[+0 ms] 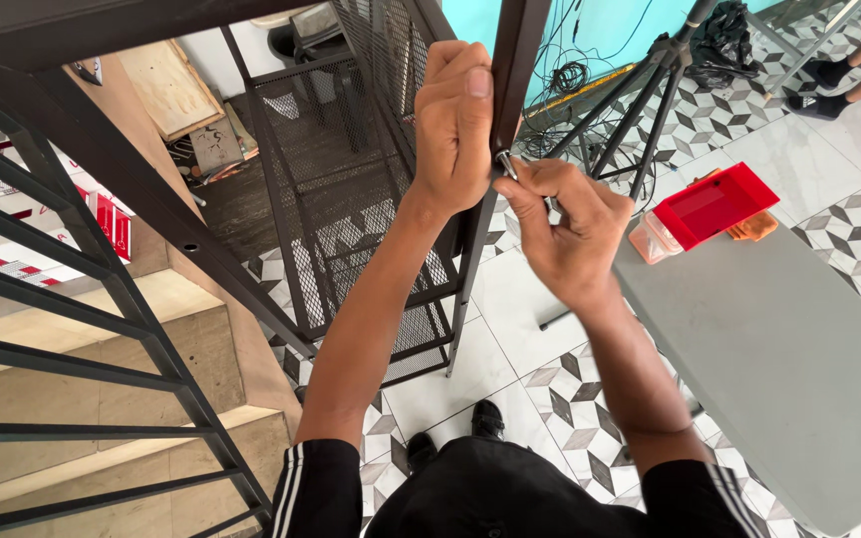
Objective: The person places a towel and a red tray on a table, then uses an Allen key to tighten bolts on a black metal mesh shelving unit. They move around the unit to access different joints, securing the frame together.
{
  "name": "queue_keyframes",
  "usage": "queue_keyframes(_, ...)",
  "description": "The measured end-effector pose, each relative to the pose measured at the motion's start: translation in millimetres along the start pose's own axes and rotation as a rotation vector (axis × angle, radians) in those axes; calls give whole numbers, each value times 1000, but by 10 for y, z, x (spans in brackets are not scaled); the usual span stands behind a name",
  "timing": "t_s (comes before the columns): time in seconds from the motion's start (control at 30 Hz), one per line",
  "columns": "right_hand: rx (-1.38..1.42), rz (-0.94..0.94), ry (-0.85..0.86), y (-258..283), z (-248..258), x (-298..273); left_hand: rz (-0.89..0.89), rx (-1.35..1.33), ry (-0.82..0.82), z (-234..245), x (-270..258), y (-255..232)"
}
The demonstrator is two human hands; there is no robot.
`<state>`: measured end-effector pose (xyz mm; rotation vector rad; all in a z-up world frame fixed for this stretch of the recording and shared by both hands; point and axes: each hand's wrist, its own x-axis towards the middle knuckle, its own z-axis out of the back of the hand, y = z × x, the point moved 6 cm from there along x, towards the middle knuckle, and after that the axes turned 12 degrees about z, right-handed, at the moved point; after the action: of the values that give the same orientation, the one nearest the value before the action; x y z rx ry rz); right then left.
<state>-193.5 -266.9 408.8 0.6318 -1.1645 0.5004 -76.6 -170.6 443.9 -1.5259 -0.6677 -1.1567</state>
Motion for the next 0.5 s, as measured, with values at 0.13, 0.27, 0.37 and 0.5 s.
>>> queue_keyframes(0.13, 9, 65, 124, -10, 65, 135, 0, 19, 2, -22, -14, 98)
queue_keyframes(0.27, -137, 338, 279, 156, 179, 400, -22, 0, -12, -31, -39, 140)
queue_keyframes(0.37, -320, 472, 369, 330, 230, 526, -37, -3, -7, -25, -55, 124)
queue_keyframes(0.5, -436, 582, 424, 521, 218, 670, -38, -4, -15, -14, -46, 84)
